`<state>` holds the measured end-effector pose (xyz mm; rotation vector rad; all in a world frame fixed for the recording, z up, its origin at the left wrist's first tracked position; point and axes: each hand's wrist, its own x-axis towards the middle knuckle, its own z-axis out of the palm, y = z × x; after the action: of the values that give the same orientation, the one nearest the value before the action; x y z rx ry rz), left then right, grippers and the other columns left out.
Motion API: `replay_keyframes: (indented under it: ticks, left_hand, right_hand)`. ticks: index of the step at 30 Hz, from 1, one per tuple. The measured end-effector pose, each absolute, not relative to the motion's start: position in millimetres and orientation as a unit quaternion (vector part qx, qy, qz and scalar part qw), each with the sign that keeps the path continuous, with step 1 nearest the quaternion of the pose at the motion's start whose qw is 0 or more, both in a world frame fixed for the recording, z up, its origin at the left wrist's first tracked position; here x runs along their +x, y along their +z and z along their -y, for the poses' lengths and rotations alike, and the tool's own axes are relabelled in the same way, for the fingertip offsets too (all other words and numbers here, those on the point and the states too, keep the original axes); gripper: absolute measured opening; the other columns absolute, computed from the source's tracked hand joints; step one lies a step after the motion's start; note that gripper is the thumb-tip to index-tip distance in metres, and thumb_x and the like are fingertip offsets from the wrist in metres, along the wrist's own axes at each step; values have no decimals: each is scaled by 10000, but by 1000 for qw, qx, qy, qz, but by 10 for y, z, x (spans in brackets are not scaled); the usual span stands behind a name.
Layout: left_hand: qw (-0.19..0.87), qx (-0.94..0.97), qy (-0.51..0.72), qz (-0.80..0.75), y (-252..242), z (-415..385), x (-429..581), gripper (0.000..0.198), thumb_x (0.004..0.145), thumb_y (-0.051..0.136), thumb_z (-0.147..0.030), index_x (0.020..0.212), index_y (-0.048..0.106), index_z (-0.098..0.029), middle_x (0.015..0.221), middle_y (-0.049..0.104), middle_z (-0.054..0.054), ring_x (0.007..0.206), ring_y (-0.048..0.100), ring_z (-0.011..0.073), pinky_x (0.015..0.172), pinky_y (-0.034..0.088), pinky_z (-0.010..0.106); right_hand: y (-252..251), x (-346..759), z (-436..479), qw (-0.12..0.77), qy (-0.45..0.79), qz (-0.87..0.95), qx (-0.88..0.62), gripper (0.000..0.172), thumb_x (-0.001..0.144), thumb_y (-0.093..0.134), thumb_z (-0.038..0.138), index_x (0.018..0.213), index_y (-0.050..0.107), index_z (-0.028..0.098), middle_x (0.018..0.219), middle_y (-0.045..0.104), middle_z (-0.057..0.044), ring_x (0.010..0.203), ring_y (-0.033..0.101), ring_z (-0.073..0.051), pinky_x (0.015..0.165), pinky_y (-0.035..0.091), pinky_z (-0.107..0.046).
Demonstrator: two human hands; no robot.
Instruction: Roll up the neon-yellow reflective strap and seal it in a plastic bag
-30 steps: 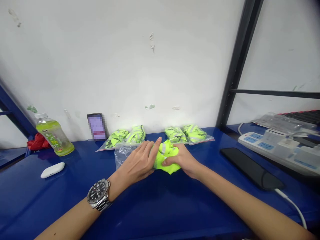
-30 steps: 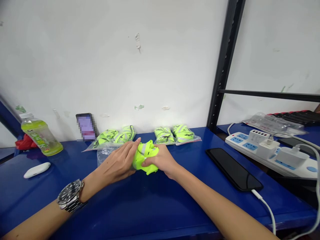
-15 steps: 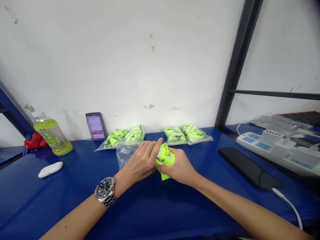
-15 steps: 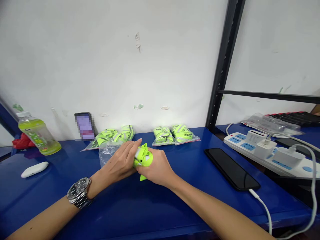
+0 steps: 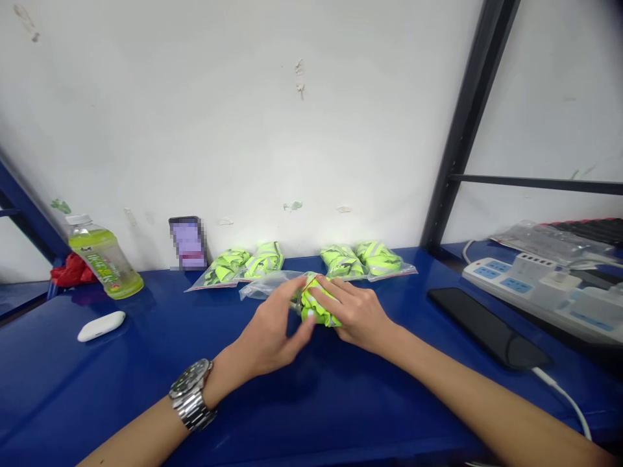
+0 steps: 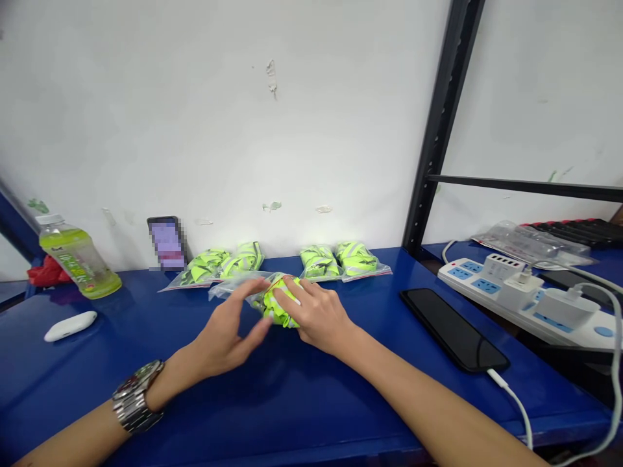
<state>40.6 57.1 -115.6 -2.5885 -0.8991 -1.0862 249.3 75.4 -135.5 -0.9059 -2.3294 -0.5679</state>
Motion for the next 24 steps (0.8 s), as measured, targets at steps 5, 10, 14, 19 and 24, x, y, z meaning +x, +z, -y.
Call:
replay_keyframes:
  ticks: [5, 10, 14, 19, 24]
  left_hand:
    - [62, -843, -291, 448, -1193, -571, 324, 148, 975, 366, -269, 942, 475, -176, 885, 572, 68, 811, 575, 202, 733, 509, 368]
    - [145, -865, -189, 441, -1277, -583, 321, 184, 941, 313, -109, 847, 454, -180, 780, 538, 47, 693, 530, 200, 634, 459, 330]
    - [243, -873, -163, 391, -1244, -573, 315, 220, 908, 316, -59, 802, 465, -182, 742, 518, 45, 680, 483, 209, 625, 412, 336]
    - [49, -870, -251, 421, -1141, -613, 257, 190, 945, 360, -203, 760, 404, -197, 686, 478, -14, 603, 439, 138, 571, 355, 266]
    - [-101, -852, -242, 452, -1050, -672, 218, 217, 897, 426, -223, 693, 357, -200, 568, 379, -74, 520, 338, 98, 528, 273, 245]
  right_hand:
    - [-1361, 2410, -725, 209, -308, 872, -318, 504, 815, 452, 34, 1288, 525, 189, 1369, 534, -160, 1099, 589, -292, 777, 540, -365]
    - [-1397, 2271, -690, 222, -355, 852, -314, 381, 904, 416, 89, 1242, 566, 180, 1274, 603, -180, 1048, 617, -298, 788, 535, -398]
    - [-1397, 2235, -666, 214, -382, 836, -332, 364, 921, 413, 117, 1244, 566, 183, 1244, 626, -166, 987, 636, -279, 738, 534, -355]
    - [-1394, 2253, -663, 220, -349, 851, -325, 389, 903, 419, 94, 1256, 555, 183, 1270, 605, -167, 993, 632, -279, 708, 531, -354]
    - [-1392, 2235, -653, 225, -368, 841, -327, 342, 919, 408, 105, 1214, 563, 183, 1236, 619, -160, 963, 638, -268, 668, 529, -340]
